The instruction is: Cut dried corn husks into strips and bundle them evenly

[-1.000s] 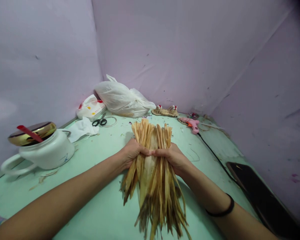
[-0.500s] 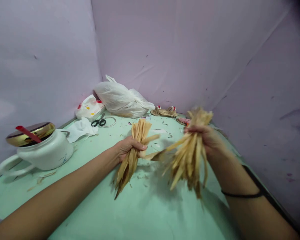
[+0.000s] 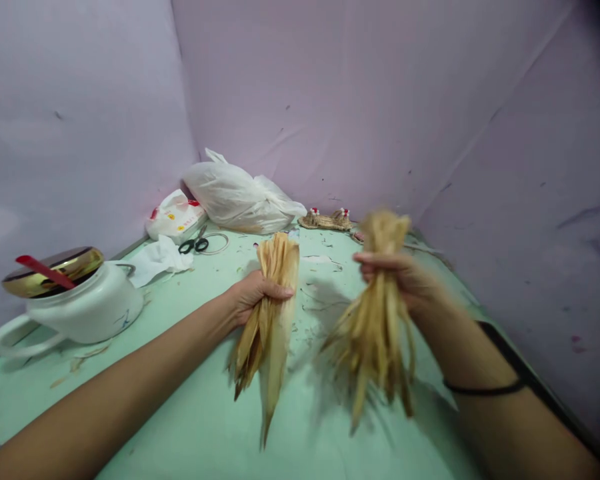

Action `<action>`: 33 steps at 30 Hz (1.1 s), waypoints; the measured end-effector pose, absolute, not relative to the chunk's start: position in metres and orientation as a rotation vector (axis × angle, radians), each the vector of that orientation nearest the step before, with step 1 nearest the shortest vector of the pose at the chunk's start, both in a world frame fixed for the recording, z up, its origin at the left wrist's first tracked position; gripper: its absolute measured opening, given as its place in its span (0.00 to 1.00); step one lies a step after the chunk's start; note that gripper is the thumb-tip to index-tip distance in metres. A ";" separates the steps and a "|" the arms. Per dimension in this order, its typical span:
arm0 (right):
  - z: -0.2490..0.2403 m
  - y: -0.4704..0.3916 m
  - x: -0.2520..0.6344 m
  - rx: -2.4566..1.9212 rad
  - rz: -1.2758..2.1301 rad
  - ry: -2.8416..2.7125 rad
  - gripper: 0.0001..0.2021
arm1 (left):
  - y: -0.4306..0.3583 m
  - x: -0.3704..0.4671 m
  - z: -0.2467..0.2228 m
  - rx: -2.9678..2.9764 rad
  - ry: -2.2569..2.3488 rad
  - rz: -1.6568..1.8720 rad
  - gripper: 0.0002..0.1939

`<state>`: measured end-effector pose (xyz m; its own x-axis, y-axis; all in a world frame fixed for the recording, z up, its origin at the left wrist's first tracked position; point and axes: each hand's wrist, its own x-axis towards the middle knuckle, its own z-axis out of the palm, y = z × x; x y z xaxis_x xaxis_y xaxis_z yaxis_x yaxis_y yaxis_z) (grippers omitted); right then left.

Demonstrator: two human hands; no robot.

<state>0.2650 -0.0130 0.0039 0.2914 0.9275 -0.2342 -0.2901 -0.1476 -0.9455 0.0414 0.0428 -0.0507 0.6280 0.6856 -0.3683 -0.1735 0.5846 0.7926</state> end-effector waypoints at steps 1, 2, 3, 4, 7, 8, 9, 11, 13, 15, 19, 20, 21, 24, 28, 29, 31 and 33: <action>-0.009 -0.010 0.250 -1.316 1.365 -0.713 0.07 | 0.040 0.043 -0.050 0.801 0.718 0.570 0.13; -0.020 -0.008 0.236 -1.303 1.463 -0.755 0.08 | 0.037 0.045 -0.050 0.804 0.703 0.584 0.14; -0.030 -0.008 0.225 -1.265 1.518 -0.798 0.09 | 0.035 0.047 -0.050 0.803 0.682 0.591 0.16; -0.037 -0.010 0.215 -1.239 1.574 -0.828 0.11 | 0.033 0.049 -0.050 0.799 0.657 0.597 0.18; -0.043 -0.017 0.201 -1.171 1.646 -0.878 0.18 | 0.028 0.053 -0.052 0.775 0.579 0.610 0.23; -0.043 -0.019 0.200 -1.147 1.661 -0.891 0.19 | 0.027 0.054 -0.053 0.766 0.568 0.611 0.24; -0.042 -0.020 0.199 -1.122 1.675 -0.902 0.20 | 0.027 0.055 -0.053 0.758 0.565 0.613 0.24; -0.042 -0.021 0.200 -1.099 1.681 -0.907 0.21 | 0.026 0.055 -0.054 0.744 0.577 0.608 0.23; -0.044 -0.020 0.201 -1.155 1.626 -0.891 0.18 | 0.026 0.055 -0.053 0.743 0.599 0.596 0.22; -0.046 -0.018 0.201 -1.234 1.547 -0.859 0.15 | 0.026 0.055 -0.052 0.754 0.624 0.591 0.22; -0.047 -0.017 0.201 -1.241 1.520 -0.804 0.18 | 0.025 0.054 -0.049 0.790 0.684 0.642 0.23; -0.047 -0.017 0.201 -1.230 1.528 -0.805 0.19 | 0.025 0.055 -0.049 0.798 0.701 0.660 0.23; -0.047 -0.017 0.201 -1.222 1.531 -0.813 0.20 | 0.024 0.055 -0.048 0.805 0.716 0.677 0.22; -0.049 -0.017 0.201 -1.218 1.505 -0.858 0.21 | 0.023 0.058 -0.049 0.828 0.762 0.727 0.20; -0.055 -0.016 0.200 -1.269 1.432 -0.888 0.19 | 0.022 0.059 -0.049 0.843 0.815 0.758 0.19; -0.056 -0.016 0.199 -1.284 1.414 -0.886 0.18 | 0.021 0.060 -0.049 0.843 0.825 0.760 0.19; -0.059 -0.016 0.196 -1.302 1.382 -0.879 0.15 | 0.019 0.060 -0.049 0.834 0.822 0.766 0.18; -0.061 -0.016 0.193 -1.315 1.355 -0.867 0.13 | 0.018 0.060 -0.049 0.811 0.777 0.756 0.17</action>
